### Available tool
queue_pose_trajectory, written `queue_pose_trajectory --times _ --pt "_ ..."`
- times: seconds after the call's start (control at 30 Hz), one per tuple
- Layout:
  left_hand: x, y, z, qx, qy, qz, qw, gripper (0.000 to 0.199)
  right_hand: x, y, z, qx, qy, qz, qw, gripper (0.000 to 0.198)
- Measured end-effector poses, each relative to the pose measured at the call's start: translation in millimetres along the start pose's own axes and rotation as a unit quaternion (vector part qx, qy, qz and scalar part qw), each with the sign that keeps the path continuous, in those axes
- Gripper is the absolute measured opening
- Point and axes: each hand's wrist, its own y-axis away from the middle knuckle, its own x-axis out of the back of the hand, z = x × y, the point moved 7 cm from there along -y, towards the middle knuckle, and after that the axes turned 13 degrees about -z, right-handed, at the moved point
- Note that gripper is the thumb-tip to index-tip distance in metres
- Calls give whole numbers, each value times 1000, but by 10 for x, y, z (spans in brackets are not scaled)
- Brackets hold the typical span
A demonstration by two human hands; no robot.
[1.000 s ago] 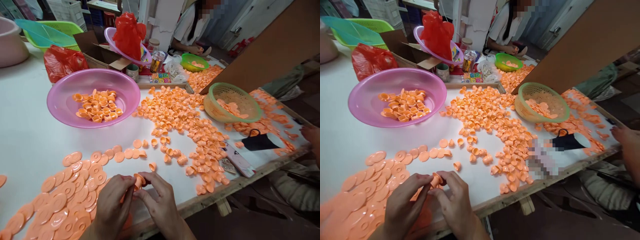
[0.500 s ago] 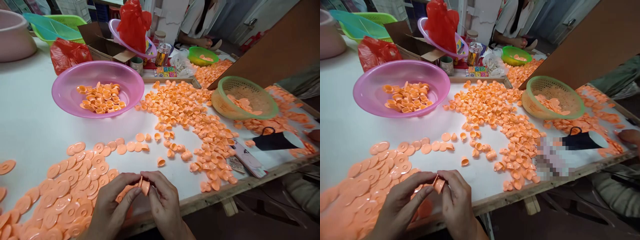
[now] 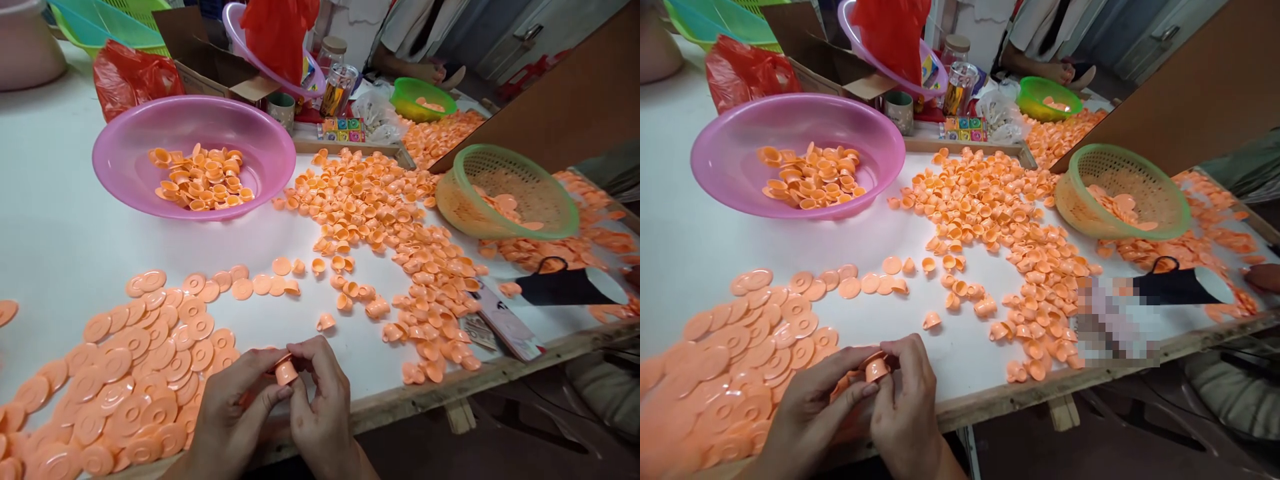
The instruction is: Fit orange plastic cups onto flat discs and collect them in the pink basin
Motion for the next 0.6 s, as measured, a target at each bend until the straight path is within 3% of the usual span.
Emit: queue_pose_trajectory --times 0.17,0.27,0.37,0.43,0.5,0.6 --pt "-8 15 87 -66 -47 -13 997 33 -94 110 65 -7 0 9 1000 14" --pt "-64 28 -6 -27 -15 -21 999 29 -84 53 55 0 -5 8 1000 13" --pt "8 -25 -48 10 33 8 999 26 -5 -121 25 12 -12 -71 997 16" --pt "325 -136 42 28 14 105 994 27 142 -238 57 26 9 -104 994 24" --pt "819 -282 288 42 -48 224 972 27 392 -333 126 47 78 -54 994 30" --pt "1540 -594 810 -12 -137 313 940 31 655 -392 229 74 214 25 974 37"
